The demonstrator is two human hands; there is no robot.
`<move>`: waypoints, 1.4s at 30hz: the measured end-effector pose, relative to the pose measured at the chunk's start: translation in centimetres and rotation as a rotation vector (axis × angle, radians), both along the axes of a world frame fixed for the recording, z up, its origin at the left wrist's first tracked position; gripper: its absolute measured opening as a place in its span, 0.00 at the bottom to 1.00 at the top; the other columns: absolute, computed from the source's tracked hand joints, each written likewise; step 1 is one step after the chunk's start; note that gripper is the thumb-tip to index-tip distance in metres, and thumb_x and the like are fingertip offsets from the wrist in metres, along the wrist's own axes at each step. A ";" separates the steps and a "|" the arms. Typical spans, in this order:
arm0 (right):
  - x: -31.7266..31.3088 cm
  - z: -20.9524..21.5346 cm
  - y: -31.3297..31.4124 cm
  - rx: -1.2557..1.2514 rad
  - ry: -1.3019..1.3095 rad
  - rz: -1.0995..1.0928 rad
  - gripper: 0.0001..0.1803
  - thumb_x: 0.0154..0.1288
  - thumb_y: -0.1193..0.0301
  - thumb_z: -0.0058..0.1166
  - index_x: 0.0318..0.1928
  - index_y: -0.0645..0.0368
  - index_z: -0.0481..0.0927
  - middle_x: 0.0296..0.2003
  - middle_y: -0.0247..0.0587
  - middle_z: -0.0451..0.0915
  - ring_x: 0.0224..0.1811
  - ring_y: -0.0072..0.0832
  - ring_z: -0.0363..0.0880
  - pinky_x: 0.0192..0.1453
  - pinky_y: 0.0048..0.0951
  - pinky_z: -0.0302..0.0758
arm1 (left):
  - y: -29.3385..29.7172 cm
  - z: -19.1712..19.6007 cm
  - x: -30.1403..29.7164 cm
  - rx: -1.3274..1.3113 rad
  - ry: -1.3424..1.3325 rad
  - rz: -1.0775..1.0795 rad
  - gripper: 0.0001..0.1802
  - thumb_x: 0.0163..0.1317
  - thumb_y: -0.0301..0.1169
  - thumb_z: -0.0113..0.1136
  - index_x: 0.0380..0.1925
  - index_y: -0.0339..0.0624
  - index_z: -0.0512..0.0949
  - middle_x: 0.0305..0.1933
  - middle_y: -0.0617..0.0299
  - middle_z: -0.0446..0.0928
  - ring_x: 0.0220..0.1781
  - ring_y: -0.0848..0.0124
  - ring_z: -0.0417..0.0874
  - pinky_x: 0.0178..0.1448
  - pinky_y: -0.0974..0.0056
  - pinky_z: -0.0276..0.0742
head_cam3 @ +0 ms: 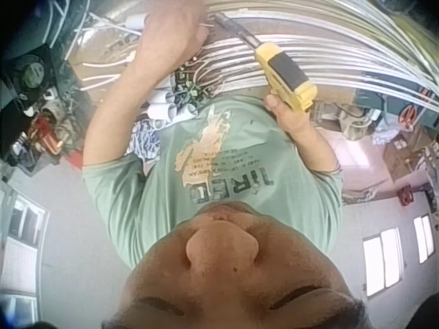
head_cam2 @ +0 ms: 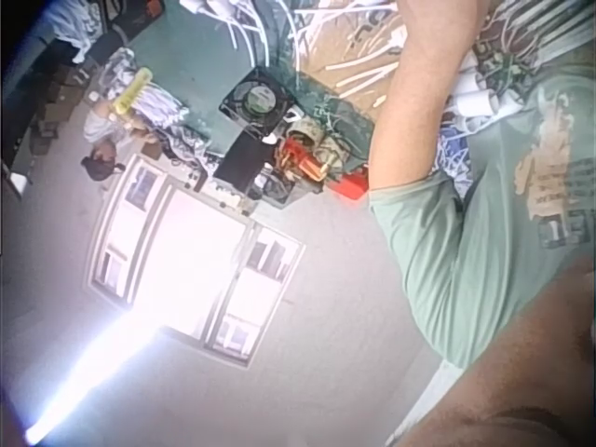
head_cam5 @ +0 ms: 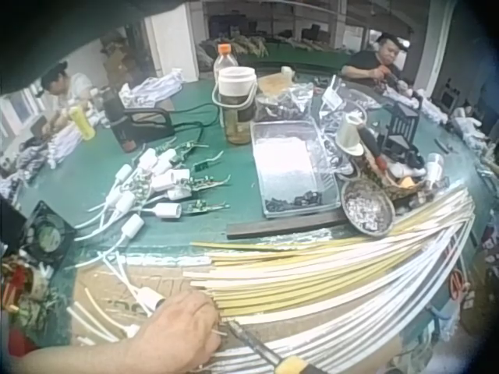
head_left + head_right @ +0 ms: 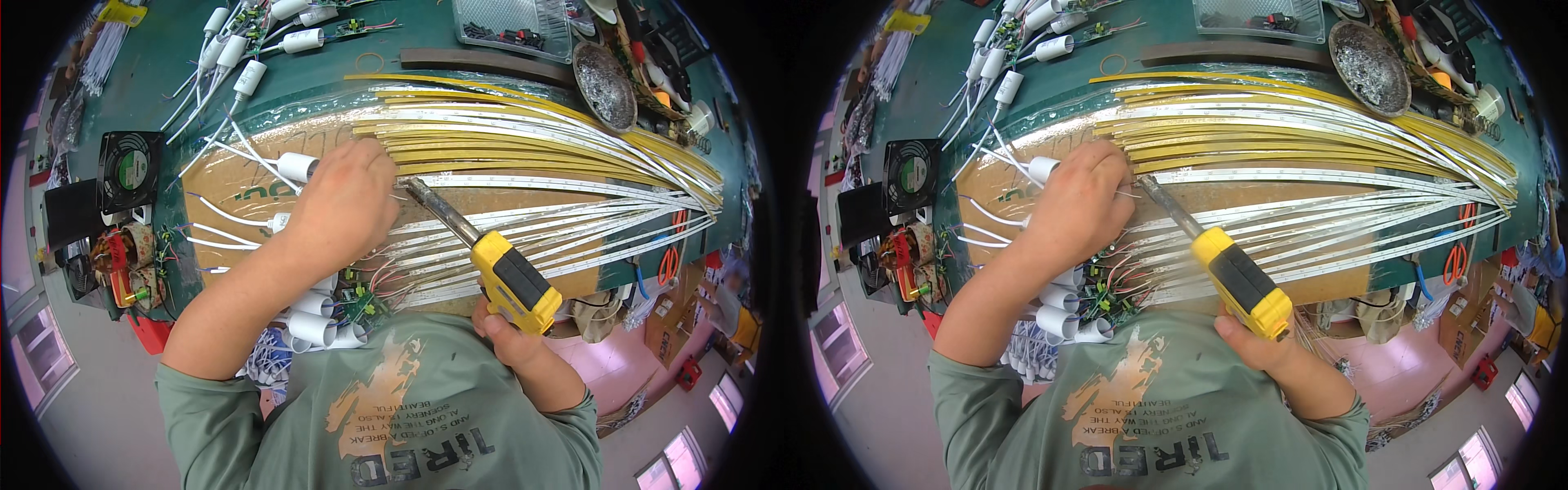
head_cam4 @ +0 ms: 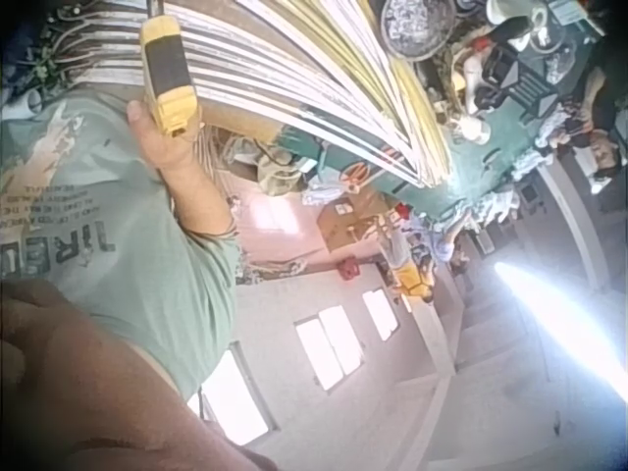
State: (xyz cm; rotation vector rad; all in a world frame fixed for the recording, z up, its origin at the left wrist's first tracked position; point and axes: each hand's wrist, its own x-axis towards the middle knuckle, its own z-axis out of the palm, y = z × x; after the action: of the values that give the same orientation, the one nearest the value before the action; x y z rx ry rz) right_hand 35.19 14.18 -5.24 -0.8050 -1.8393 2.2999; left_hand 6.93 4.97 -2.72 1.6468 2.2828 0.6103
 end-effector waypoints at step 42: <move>-2.0 3.8 12.3 0.401 0.157 -0.676 0.29 0.65 0.67 0.55 0.61 0.69 0.64 0.22 0.32 0.66 0.20 0.20 0.65 0.23 0.22 0.64 | 0.4 0.2 0.1 0.023 -0.027 0.029 0.04 0.50 0.22 0.56 0.27 0.36 0.72 0.34 0.49 0.73 0.43 0.47 0.74 0.48 0.50 0.71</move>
State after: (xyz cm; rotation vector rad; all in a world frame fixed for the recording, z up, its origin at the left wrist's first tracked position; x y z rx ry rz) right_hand 33.15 26.46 -1.40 -0.9531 -1.5560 1.4802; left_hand 7.02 5.39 -2.52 1.6084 2.2919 0.6633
